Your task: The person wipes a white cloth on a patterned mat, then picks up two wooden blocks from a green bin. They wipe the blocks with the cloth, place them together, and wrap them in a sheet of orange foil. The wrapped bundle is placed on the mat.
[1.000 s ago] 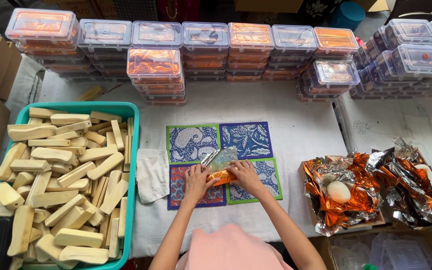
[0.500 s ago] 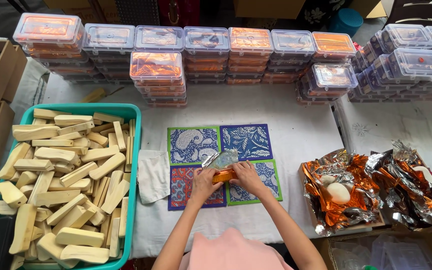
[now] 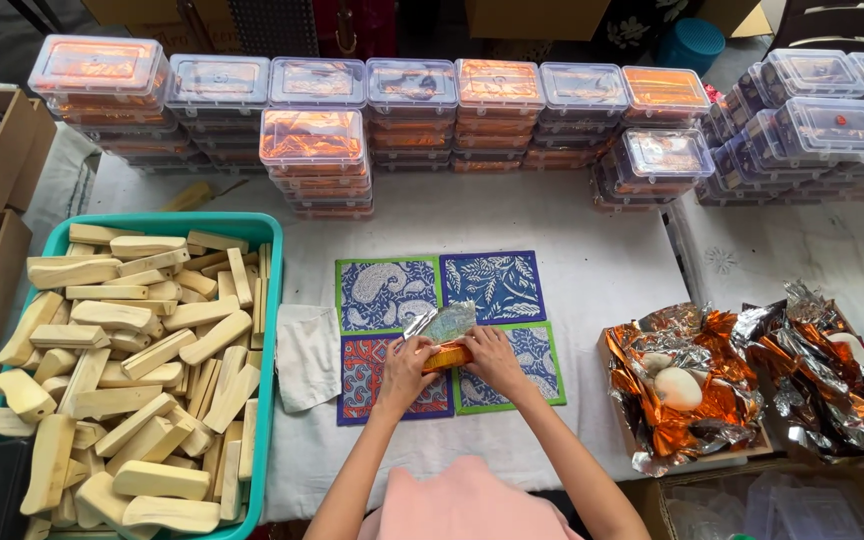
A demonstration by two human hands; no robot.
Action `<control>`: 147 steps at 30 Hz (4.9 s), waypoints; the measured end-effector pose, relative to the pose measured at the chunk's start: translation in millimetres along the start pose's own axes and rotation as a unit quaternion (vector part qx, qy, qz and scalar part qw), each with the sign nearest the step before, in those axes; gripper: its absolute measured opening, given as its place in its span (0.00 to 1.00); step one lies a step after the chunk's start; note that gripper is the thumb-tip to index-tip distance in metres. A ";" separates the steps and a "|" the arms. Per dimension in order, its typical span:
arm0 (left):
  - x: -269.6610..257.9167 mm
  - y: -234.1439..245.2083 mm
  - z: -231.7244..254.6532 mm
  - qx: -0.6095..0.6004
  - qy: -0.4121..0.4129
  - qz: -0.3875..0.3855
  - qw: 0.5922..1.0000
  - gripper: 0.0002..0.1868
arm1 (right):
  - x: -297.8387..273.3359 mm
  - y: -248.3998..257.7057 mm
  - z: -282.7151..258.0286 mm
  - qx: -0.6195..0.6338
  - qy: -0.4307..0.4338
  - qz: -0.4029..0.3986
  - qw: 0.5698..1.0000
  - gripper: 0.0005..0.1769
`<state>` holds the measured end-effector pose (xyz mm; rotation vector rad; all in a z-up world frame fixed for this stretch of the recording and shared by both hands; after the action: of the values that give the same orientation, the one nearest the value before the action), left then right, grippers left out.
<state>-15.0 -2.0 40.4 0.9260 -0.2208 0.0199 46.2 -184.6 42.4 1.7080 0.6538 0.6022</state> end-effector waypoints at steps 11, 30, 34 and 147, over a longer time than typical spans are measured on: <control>15.4 -7.7 -32.2 -0.026 0.016 -0.014 0.999 0.27 | 11.2 12.3 4.8 0.074 -0.048 -0.071 0.994 0.27; 41.7 -26.2 -63.0 -0.025 0.131 -0.028 0.991 0.22 | 30.7 3.6 26.2 0.073 -0.045 0.024 0.996 0.23; 48.4 5.6 -34.4 0.041 0.036 0.164 0.985 0.38 | 34.2 -3.1 31.8 0.085 -0.070 0.012 0.994 0.22; -11.4 -6.8 24.5 0.243 -0.146 0.038 0.958 0.29 | -52.8 22.5 -29.2 0.018 -0.018 0.134 0.991 0.38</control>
<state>-29.8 -24.7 47.0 1.4111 -0.5416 0.0082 -9.2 -205.7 67.7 1.8517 0.4145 0.7492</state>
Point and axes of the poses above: each hand's wrist, its own x-axis towards the middle knuckle, its own y-axis out of the back of the hand, z = x × y, the point moved 4 cm from there along x, towards the middle knuckle, and after that the axes turned 3 degrees about y, right-handed, at the moved point
